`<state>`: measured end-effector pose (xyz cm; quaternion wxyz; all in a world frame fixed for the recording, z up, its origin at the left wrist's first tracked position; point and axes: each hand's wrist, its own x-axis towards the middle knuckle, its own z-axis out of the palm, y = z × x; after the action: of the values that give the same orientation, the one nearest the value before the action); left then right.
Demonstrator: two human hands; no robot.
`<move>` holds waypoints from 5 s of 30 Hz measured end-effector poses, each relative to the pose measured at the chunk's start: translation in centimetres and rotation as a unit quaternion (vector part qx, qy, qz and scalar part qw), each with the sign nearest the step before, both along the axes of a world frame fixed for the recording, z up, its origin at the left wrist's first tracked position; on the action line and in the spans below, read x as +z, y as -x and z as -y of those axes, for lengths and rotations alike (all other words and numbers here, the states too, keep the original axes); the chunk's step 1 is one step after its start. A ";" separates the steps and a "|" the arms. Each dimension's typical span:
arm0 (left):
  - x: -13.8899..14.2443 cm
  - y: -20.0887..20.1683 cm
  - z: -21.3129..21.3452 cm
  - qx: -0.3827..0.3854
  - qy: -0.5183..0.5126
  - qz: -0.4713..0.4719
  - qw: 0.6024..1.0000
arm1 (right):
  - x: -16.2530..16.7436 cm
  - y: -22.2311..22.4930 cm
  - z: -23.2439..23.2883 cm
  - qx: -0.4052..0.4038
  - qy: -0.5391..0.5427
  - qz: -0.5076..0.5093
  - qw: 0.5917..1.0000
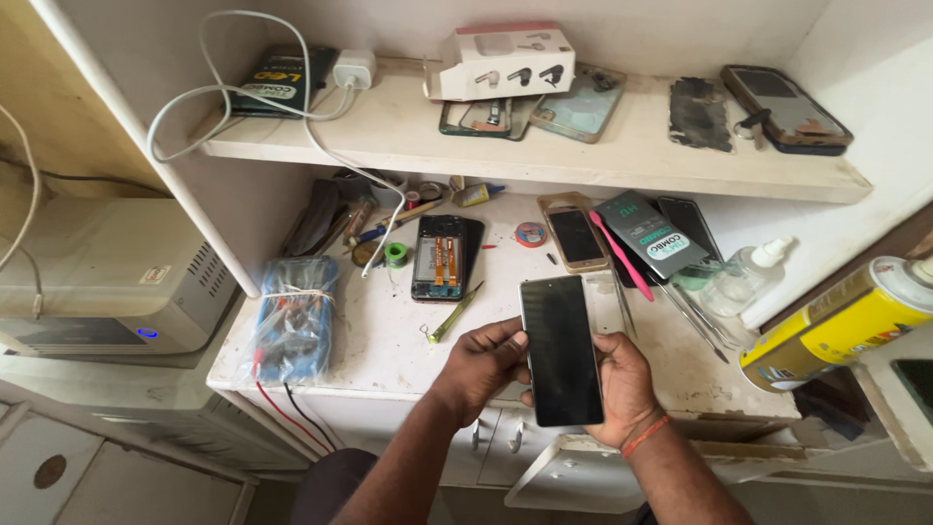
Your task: The person uses a metal prying tool to carefully separate the back cover of a pink smartphone. They work along the edges and around the camera module, then lift the back cover to expose the internal components.
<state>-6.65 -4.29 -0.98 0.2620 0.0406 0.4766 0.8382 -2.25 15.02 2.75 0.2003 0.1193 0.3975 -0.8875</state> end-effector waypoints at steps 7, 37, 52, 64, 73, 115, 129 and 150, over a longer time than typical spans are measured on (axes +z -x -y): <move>0.2 0.0 -0.3 -0.009 0.013 0.006 1.000 | 0.3 -0.1 0.0 0.006 0.009 -0.011 1.000; 0.8 -0.2 -0.8 0.005 0.055 0.021 0.998 | 0.2 -0.3 -0.2 0.007 -0.002 -0.019 1.000; 1.4 -0.6 -0.8 0.006 0.079 0.003 0.997 | 0.0 -0.3 -0.3 -0.005 -0.013 -0.005 1.000; 0.6 -1.1 -0.8 0.058 0.031 -0.030 0.997 | 1.1 -0.3 2.2 -0.075 -0.242 -0.135 0.958; -1.7 0.2 -0.6 0.148 -0.095 0.103 0.979 | 3.7 -1.3 1.4 0.058 -0.745 -0.471 0.469; 1.1 -3.3 3.5 0.218 0.559 -0.486 0.635 | 5.1 5.3 2.7 0.234 -0.755 -0.346 0.504; 0.7 -3.3 3.5 0.223 0.557 -0.492 0.631 | 5.5 6.4 3.7 0.262 -0.739 -0.335 0.522; 0.4 -3.2 3.6 0.223 0.569 -0.488 0.622 | 1.4 7.7 2.8 0.133 -0.719 -0.319 0.603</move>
<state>-3.42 -7.94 -0.56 -0.2337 0.1789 0.9110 0.2890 -9.92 12.20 4.18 0.0262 -0.1199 0.9575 -0.2609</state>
